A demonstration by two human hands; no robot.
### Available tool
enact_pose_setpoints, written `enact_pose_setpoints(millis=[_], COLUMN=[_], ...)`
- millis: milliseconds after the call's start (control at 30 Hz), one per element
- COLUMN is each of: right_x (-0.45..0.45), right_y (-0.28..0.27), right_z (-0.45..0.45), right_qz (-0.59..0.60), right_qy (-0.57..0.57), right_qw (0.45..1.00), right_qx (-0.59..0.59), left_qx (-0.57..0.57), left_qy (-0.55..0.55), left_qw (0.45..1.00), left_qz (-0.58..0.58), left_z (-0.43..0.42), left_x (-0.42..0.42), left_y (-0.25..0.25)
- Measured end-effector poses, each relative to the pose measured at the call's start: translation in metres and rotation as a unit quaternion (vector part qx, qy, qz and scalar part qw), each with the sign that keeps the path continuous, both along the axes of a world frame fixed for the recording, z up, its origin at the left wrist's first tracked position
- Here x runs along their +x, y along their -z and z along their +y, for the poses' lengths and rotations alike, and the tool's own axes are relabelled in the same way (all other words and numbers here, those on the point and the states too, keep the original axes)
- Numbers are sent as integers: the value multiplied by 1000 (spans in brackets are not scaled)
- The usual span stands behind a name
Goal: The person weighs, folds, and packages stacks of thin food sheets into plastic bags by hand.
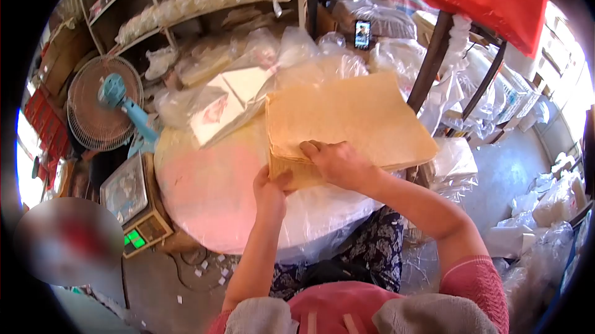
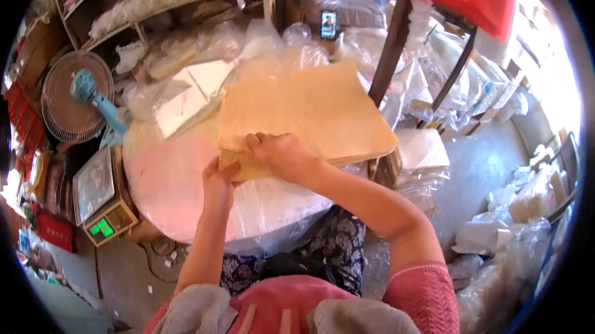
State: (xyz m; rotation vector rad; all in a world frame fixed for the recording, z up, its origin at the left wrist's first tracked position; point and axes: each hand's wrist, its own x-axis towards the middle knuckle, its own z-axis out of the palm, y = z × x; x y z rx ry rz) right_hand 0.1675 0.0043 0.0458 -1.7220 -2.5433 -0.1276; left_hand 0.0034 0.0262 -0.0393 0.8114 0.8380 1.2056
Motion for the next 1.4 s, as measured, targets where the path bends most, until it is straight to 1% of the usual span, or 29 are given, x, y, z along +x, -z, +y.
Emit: enact_pose_setpoints(millis=[33,67,100,200,233,267,333,400,467,500,567,600,633,667,700,767,800,900,933,967,1000,1033,1067,1100,1167,1233,1267,1367,1400], right_x=[2,35,54,151,154,169,168,138,101,84,49,26,22,16,9,-10,-11,14,28,43,66,100,128,161,188,185,197,198,200], right_y=[-12,11,-8,-114,-158,-186,-217,-220,-202,-174,-119,-107,-66,-36,-13,18,24,16,7,-8,1,1,-6,-10,-23,-52,-52,-48,-47], right_z=[1,22,31,76,59,49,31,3,-24,-30,-42,-54,-45,-42,-43,-55,-60,-63,-67,-69,-65,-51,-42,-35,-42,-61,-61,-56,-50], right_qz=[-20,-18,55,213,177,138,174,321,131,44,-120,-220,21,97,173,89,123,258,357,381,351,302,416,393,592,731,752,766,758], right_qy=[9,-85,-50,60,60,-25,-47,82,106,93,40,17,-113,-140,-167,-140,-132,-233,-126,-51,82,237,220,199,110,-11,-41,-44,-21], right_qw=[999,984,979,957,943,937,923,897,933,953,967,964,970,969,960,974,979,937,919,921,926,898,832,807,771,679,658,640,652], right_qx=[-36,155,188,190,275,319,341,293,317,284,223,146,216,180,144,156,96,37,-107,-70,110,214,292,392,206,60,20,34,26], left_qx=[1,0,-10,-22,-18,-15,-15,31,131,215,363,227,66,-102,-87,-58,-61,102,166,230,291,311,331,349,366,373,372,376,379], left_qy=[-1,-5,-13,-26,-23,-20,-9,8,24,-69,-246,-126,7,138,163,212,180,137,100,63,24,24,25,27,8,-13,-24,-75,-95], left_qw=[1000,1000,1000,999,1000,1000,1000,998,982,943,784,937,998,959,961,963,981,975,966,951,930,932,933,932,925,922,923,922,920], left_qz=[9,21,18,-3,-8,-12,11,61,136,245,439,232,3,-226,-204,-158,-36,140,170,198,224,182,140,99,101,99,96,58,41], left_z=[-2,-4,-5,0,1,1,3,6,15,17,22,26,30,34,45,74,74,66,53,35,20,6,-8,-14,-9,0,6,16,18], left_x=[-1,-3,-5,-2,-4,-6,-7,-8,-12,-12,-12,-16,-23,-29,-29,-26,-27,-28,-27,-25,-27,-33,-40,-45,-53,-57,-56,-39,-31], left_y=[2,5,8,15,18,19,16,17,19,16,6,-11,-39,-56,-52,-26,-28,-45,-57,-73,-87,-102,-116,-121,-124,-128,-127,-132,-134])
